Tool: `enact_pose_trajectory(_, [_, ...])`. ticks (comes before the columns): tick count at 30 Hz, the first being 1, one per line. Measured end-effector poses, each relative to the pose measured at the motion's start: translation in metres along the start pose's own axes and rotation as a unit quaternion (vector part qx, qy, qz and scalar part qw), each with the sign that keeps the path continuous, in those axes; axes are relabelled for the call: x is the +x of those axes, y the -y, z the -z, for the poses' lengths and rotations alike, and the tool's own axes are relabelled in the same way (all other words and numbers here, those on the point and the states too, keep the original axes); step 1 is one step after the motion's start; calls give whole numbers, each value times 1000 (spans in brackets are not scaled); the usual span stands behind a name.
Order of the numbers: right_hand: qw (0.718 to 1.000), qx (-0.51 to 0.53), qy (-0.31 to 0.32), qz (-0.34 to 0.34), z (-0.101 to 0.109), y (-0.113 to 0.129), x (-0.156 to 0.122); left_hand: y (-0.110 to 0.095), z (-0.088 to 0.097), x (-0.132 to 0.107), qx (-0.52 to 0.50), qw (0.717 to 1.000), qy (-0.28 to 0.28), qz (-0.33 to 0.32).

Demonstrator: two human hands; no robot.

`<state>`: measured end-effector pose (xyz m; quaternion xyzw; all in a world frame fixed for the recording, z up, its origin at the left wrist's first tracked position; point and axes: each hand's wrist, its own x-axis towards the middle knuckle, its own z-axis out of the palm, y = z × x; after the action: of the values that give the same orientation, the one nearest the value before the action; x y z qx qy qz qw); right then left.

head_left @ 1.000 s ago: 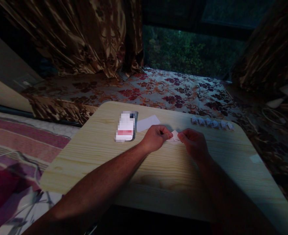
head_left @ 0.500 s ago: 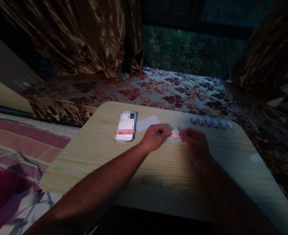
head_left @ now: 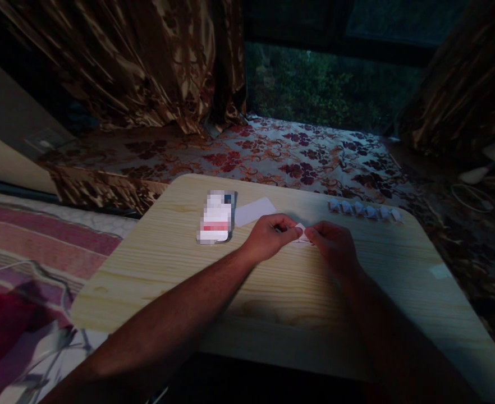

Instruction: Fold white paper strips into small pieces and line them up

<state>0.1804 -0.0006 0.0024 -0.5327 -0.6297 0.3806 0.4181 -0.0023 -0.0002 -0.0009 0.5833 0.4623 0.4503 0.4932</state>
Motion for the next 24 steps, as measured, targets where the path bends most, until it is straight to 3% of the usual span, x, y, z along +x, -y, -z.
enact_pose_trajectory(11, [997, -64, 24, 37, -4, -3, -2, 6, -2, 2, -50, 998, -28, 12])
enact_pose_trajectory(24, [998, -17, 49, 31, -6, -7, -1, 6, -4, 2, -47, 997, -49, 38])
